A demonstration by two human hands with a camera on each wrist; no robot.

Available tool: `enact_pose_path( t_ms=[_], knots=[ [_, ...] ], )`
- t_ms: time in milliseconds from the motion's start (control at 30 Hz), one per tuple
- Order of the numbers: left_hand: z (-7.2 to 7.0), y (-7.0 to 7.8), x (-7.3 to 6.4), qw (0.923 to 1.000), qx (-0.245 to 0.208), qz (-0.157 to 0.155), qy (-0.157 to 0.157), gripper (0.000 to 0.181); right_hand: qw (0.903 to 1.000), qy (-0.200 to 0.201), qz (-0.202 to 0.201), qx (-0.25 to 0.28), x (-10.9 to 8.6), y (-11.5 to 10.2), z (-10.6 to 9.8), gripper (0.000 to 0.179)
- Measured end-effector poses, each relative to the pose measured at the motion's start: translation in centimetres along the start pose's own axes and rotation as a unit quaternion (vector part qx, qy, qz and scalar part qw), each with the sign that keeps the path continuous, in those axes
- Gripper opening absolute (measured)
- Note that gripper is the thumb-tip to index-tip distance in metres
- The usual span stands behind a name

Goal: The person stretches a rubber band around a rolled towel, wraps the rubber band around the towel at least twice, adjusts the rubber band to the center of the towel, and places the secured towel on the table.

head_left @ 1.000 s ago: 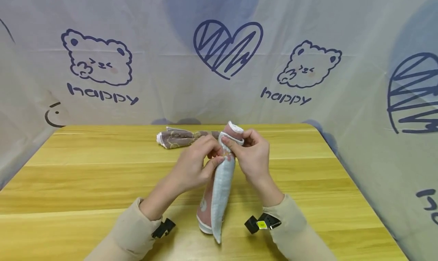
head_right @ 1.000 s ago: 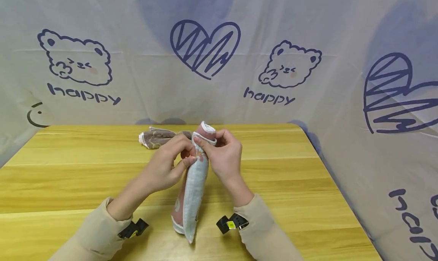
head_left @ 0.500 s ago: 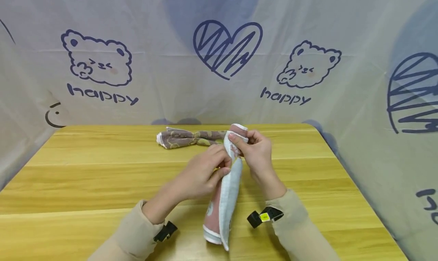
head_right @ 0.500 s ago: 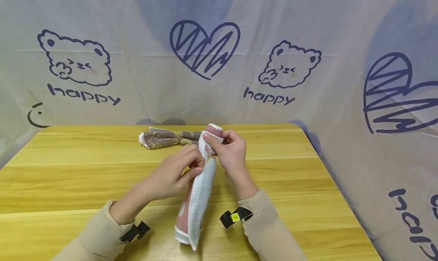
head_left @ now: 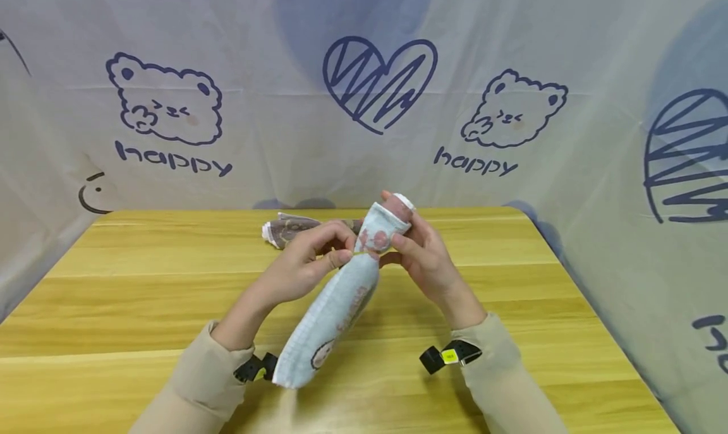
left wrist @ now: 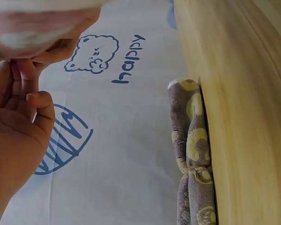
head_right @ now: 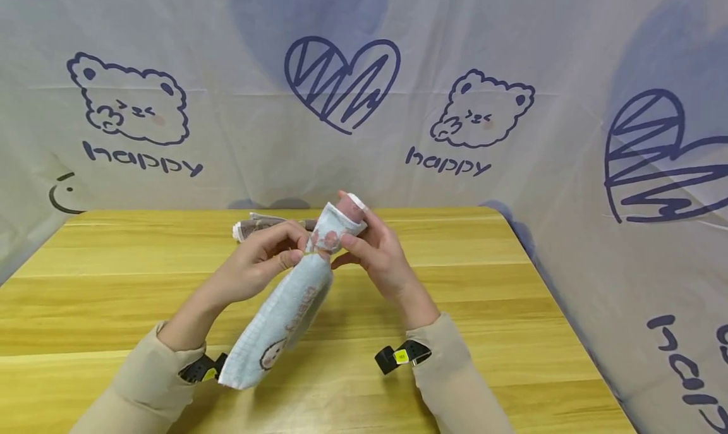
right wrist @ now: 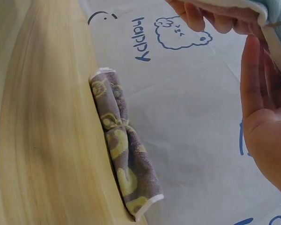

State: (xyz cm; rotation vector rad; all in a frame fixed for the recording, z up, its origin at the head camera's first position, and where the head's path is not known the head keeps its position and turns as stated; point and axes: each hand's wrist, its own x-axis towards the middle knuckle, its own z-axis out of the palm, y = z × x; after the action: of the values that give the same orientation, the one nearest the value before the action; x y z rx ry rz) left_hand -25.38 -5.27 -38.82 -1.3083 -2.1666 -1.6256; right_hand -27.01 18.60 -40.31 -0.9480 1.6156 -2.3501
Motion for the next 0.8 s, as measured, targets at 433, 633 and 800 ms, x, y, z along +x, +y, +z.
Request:
enact_pose_path(
  t_ms=[433, 633, 800],
  knots=[
    [0.0, -0.1, 0.0, 0.9938, 0.100, -0.036, 0.031, 0.005, 0.9909, 0.121, 0.027, -0.051, 0.0, -0.2, 0.8, 0.049],
    [0.4, 0.1, 0.4, 0.9839, 0.142, 0.056, 0.092, 0.013, 0.9851, 0.153, 0.047, -0.064, 0.2, -0.5, 1.2, 0.039],
    [0.9, 0.2, 0.6, 0.9688, 0.188, 0.111, 0.117, 0.015, 0.9805, 0.179, 0.052, -0.062, 0.3, -0.7, 1.8, 0.037]
  ],
)
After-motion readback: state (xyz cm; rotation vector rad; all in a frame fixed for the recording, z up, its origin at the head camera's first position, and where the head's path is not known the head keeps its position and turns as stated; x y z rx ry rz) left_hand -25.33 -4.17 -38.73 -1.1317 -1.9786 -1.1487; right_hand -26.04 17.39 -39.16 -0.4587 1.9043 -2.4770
